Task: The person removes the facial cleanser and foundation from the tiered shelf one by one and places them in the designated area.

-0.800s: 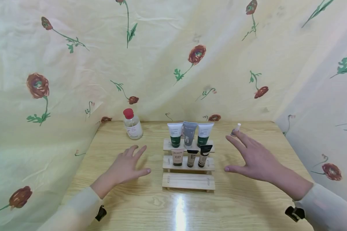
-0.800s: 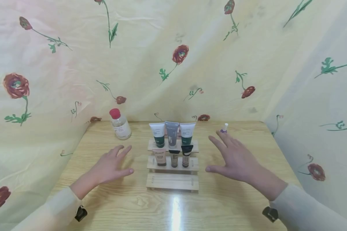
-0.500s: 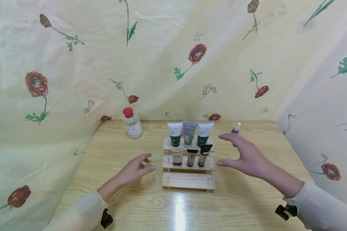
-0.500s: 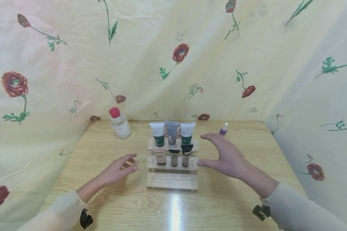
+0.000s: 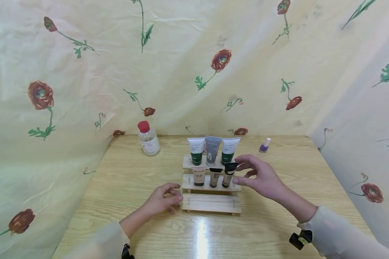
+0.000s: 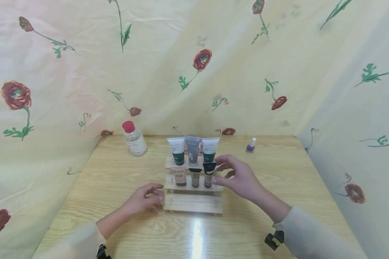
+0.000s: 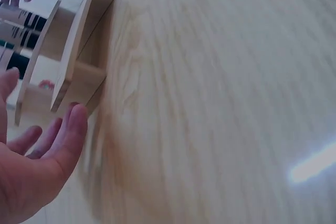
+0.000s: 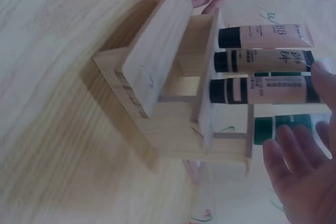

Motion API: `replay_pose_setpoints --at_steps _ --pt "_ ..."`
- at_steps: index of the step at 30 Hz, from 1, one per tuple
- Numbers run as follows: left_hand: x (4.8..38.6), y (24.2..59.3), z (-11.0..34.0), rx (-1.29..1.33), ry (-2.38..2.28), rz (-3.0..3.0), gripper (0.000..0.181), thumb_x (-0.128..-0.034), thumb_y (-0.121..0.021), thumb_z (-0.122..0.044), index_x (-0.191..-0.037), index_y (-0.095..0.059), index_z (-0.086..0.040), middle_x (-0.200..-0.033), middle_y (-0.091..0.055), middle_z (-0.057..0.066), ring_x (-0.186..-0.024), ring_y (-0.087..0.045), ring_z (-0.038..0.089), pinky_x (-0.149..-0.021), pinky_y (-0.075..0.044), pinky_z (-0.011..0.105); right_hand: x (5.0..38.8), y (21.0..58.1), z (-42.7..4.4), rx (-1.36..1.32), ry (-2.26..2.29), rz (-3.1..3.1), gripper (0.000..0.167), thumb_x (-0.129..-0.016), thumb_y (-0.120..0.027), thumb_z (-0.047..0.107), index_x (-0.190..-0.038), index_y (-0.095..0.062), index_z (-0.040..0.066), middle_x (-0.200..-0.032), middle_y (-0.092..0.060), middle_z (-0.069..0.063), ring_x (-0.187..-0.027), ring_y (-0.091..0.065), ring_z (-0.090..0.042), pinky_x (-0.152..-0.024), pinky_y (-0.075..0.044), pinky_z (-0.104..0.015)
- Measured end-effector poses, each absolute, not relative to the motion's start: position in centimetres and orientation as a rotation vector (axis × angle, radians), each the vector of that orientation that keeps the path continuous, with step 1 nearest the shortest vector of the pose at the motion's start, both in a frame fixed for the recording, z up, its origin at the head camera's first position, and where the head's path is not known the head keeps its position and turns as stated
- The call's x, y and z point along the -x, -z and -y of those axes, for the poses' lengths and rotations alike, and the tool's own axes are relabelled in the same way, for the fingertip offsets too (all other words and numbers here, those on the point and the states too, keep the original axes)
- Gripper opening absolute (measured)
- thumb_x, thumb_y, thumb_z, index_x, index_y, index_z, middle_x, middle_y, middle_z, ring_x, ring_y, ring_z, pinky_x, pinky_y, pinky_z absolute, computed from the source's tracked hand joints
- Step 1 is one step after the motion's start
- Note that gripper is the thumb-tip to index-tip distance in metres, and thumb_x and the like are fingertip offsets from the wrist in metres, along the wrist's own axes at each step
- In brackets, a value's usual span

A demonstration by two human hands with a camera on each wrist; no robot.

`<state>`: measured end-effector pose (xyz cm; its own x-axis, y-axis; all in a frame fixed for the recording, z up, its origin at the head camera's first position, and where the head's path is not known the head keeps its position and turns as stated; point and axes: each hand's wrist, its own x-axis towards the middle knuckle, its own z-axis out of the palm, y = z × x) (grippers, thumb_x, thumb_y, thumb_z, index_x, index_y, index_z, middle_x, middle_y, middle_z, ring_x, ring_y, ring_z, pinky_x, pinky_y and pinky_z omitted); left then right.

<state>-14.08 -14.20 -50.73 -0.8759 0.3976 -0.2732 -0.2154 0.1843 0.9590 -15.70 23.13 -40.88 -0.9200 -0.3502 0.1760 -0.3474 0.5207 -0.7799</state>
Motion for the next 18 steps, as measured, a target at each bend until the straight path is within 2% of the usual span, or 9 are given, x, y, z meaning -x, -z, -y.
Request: replay_pose_setpoints --at_steps 5,11,18 --pt "13.6 51.5 13.5 -0.128 -1.778 -1.989 0.061 -0.0921 -0.078 -0.014 -0.143 -0.051 0.004 -0.118 -0.060 0.019 -0.087 -0.071 0.021 -0.074 -0.068 0.045 15.7 41.5 -22.7 0.601 1.477 -2.691 0.051 -0.086 -0.086 0.021 -0.129 -0.061 0.013 -0.117 -0.072 -0.003 -0.105 -0.070 -0.024 -0.082 -0.062 -0.029" --pt "13.4 51.7 13.2 -0.084 -1.815 -1.959 0.059 -0.0898 -0.079 -0.007 -0.141 -0.053 0.007 -0.116 -0.060 0.019 -0.086 -0.070 0.020 -0.075 -0.068 0.045 15.7 41.8 -22.1 0.586 1.520 -2.672 0.044 -0.088 -0.084 0.021 -0.126 -0.064 0.016 -0.115 -0.073 -0.002 -0.106 -0.070 -0.027 -0.081 -0.061 -0.027" --pt "13.3 51.9 13.0 -0.039 -1.844 -1.922 0.055 -0.0891 -0.078 -0.002 -0.138 -0.056 0.009 -0.113 -0.059 0.016 -0.083 -0.070 0.019 -0.074 -0.068 0.044 15.7 42.1 -21.6 0.576 1.543 -2.674 0.036 -0.089 -0.082 0.021 -0.122 -0.066 0.016 -0.113 -0.074 -0.001 -0.101 -0.070 -0.015 -0.081 -0.062 -0.028"
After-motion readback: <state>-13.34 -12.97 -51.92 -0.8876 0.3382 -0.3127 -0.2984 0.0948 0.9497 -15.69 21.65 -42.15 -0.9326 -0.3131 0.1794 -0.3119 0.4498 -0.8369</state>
